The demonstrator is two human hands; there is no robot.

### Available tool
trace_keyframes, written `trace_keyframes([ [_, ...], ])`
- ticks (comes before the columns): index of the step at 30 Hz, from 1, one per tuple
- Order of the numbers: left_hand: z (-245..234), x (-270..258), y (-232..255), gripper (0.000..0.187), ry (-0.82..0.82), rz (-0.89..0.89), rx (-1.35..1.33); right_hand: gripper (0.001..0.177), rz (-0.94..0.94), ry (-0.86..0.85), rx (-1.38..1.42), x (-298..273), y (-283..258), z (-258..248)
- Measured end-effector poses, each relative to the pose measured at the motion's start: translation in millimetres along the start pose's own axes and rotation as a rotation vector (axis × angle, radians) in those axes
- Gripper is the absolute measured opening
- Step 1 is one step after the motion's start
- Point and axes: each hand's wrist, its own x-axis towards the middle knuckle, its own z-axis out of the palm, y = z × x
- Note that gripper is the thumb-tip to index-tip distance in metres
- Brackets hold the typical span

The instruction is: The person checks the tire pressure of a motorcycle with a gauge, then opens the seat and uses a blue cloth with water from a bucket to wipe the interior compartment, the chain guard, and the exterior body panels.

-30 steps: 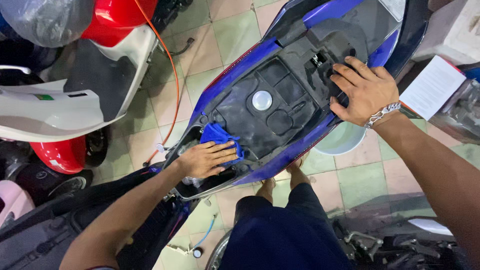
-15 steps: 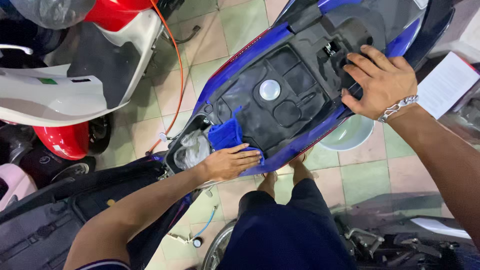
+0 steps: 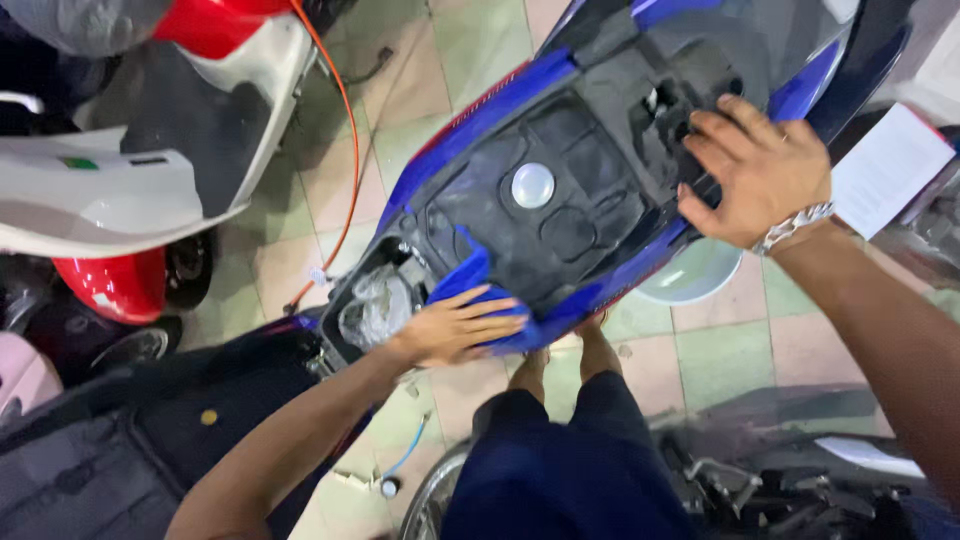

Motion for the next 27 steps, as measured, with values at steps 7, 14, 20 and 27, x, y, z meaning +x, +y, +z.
trace_keyframes([
  [7,-17.9,-7.8,-22.1,0.060,0.052,-0.216,-0.135,0.039,0.019,0.006,0.036,7.3,-0.4,-4.2],
  [14,-32.6,43.0,-42.8,0.057,0.488,-0.674,-0.005,0.038,0.006,-0.016,0.009,9.7,-3.1,-8.5],
  [20,-36.3,53.7,-60.2,0.017,0.999,-0.892,-0.058,0.036,-0.040,0.005,-0.136,17.5,-13.1,-19.0],
  [27,-60.2,91.4,-94.8,0.027,1.016,-0.694,-0.060,0.030,-0.066,0.067,-0.115,17.6,-12.1,-19.9],
])
